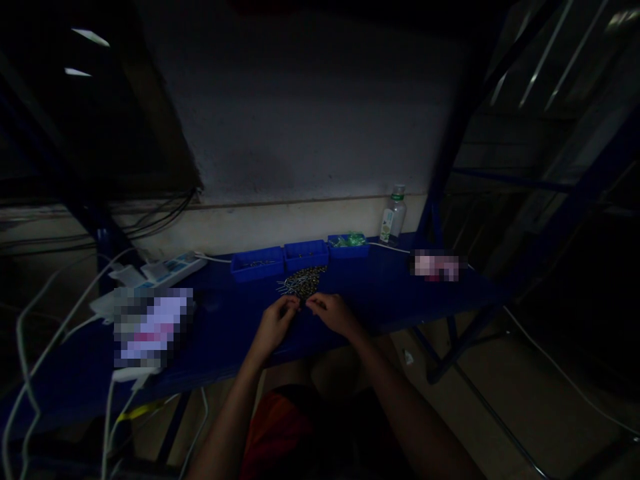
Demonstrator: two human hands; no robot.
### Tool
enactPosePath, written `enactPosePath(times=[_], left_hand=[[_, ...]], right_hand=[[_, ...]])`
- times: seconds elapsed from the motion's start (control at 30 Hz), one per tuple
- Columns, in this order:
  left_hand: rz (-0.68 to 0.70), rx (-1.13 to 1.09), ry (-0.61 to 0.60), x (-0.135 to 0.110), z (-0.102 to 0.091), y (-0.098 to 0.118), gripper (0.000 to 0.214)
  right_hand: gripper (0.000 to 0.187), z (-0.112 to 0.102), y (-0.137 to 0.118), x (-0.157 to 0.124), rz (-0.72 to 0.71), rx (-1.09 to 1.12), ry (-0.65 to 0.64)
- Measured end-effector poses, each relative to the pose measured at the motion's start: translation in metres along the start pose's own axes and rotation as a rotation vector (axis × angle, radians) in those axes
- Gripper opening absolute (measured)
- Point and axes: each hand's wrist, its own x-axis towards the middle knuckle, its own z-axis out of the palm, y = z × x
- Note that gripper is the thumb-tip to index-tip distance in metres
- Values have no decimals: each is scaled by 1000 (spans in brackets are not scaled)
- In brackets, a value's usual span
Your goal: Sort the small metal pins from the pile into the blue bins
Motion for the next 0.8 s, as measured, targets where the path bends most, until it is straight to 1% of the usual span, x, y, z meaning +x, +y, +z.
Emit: enactPosePath(times=[0.1,0.23,0.43,0.53,0.63,0.8], left_hand=[[-6,25,-18,1,0,-1,26],[-33,-5,-26,0,1,-1,28],[-29,-39,-37,-1,2,-3,34],[-32,-25,-17,0,2,-3,37],[-47,26,-5,1,0,-2,33],[-52,77,3,0,-2,3,30]], right_hand=[[22,0,0,0,-5,21,-13],[18,2,1,-1,-33,1,-50],[16,4,4,0,-26,52,-72],[17,3,5,1,7,59,-17],[19,2,6,1,35,71,53],[19,0,5,1,32,92,64]])
